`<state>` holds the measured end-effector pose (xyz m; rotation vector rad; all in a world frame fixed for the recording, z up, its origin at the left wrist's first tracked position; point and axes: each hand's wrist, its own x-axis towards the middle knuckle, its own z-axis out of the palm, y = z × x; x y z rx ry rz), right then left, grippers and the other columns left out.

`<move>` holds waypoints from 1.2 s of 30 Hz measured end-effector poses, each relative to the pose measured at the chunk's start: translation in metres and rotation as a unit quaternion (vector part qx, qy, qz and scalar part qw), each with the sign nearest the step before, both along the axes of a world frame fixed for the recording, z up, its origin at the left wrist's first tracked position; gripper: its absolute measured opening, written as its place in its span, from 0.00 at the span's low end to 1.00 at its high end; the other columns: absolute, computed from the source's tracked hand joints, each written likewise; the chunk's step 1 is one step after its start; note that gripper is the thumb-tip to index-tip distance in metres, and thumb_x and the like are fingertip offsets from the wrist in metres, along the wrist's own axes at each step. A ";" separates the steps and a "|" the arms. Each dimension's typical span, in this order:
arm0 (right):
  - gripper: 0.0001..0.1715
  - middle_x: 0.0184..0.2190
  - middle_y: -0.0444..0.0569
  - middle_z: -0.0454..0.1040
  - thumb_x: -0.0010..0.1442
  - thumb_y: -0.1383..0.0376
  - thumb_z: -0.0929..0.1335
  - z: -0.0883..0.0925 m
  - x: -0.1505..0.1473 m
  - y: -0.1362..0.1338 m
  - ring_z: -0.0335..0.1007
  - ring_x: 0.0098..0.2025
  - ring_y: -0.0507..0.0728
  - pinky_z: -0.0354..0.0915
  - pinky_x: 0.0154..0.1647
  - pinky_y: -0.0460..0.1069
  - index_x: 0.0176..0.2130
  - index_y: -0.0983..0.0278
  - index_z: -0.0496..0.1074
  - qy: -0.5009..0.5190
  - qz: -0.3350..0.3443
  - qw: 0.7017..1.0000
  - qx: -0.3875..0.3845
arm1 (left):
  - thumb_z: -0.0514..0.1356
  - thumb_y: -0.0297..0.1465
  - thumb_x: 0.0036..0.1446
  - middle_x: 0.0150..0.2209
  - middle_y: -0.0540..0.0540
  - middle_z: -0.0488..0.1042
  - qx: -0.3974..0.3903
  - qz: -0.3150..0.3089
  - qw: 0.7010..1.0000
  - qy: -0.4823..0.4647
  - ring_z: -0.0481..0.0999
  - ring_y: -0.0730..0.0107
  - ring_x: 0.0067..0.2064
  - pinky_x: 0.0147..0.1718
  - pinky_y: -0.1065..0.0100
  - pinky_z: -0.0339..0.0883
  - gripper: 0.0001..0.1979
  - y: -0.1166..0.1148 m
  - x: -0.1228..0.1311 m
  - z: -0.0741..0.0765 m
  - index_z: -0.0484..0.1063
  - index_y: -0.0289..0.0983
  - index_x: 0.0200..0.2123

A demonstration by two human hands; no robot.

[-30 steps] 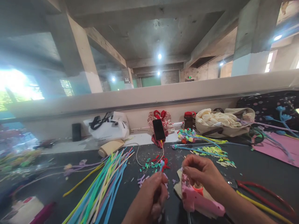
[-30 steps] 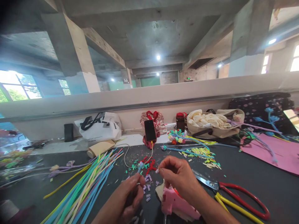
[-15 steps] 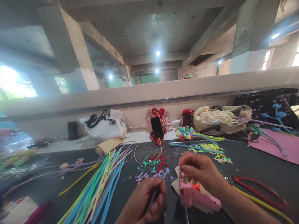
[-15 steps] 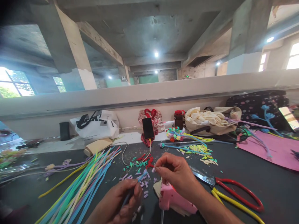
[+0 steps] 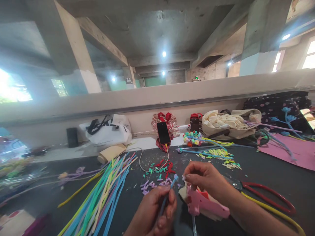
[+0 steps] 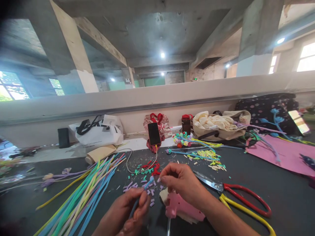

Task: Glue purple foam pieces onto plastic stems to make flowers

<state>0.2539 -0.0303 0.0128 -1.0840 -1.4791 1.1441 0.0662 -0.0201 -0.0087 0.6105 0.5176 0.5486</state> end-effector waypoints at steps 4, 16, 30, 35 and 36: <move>0.04 0.16 0.38 0.64 0.49 0.66 0.67 0.011 0.017 0.003 0.60 0.18 0.46 0.52 0.16 0.40 0.26 0.65 0.69 0.014 -0.050 0.997 0.064 | 0.57 0.32 0.48 0.17 0.52 0.65 -0.002 0.028 0.998 0.057 0.53 0.89 0.11 0.07 0.84 0.37 0.09 0.001 0.007 0.002 0.70 0.30 0.24; 0.04 0.26 0.44 0.69 0.54 0.71 0.66 0.005 0.014 0.000 0.66 0.30 0.51 0.62 0.31 0.45 0.29 0.64 0.70 -0.076 -0.013 0.946 0.316 | 0.58 0.35 0.50 0.14 0.54 0.65 0.052 -0.061 0.988 -0.134 0.54 0.87 0.07 0.03 0.83 0.39 0.13 0.006 0.016 0.001 0.65 0.33 0.20; 0.09 0.27 0.46 0.70 0.55 0.74 0.64 0.009 0.004 -0.021 0.65 0.27 0.50 0.61 0.29 0.44 0.34 0.61 0.69 -0.243 -0.059 0.819 0.517 | 0.55 0.35 0.53 0.22 0.48 0.69 0.078 0.060 0.995 -0.010 0.70 0.75 0.23 0.19 0.77 0.63 0.11 -0.011 0.011 0.003 0.68 0.35 0.24; 0.11 0.25 0.45 0.70 0.53 0.76 0.63 0.008 0.002 -0.020 0.63 0.24 0.50 0.59 0.26 0.45 0.33 0.62 0.69 -0.277 -0.075 0.793 0.538 | 0.53 0.34 0.55 0.47 0.44 0.66 0.087 0.059 0.994 0.023 0.69 0.65 0.43 0.40 0.57 0.66 0.15 -0.020 0.003 0.009 0.63 0.38 0.46; 0.11 0.25 0.46 0.71 0.53 0.76 0.63 0.008 0.002 -0.019 0.63 0.24 0.50 0.59 0.25 0.45 0.33 0.62 0.69 -0.281 -0.078 0.788 0.543 | 0.53 0.34 0.55 0.47 0.44 0.66 0.087 0.057 0.994 0.026 0.69 0.65 0.43 0.40 0.57 0.66 0.15 -0.023 0.001 0.012 0.63 0.38 0.46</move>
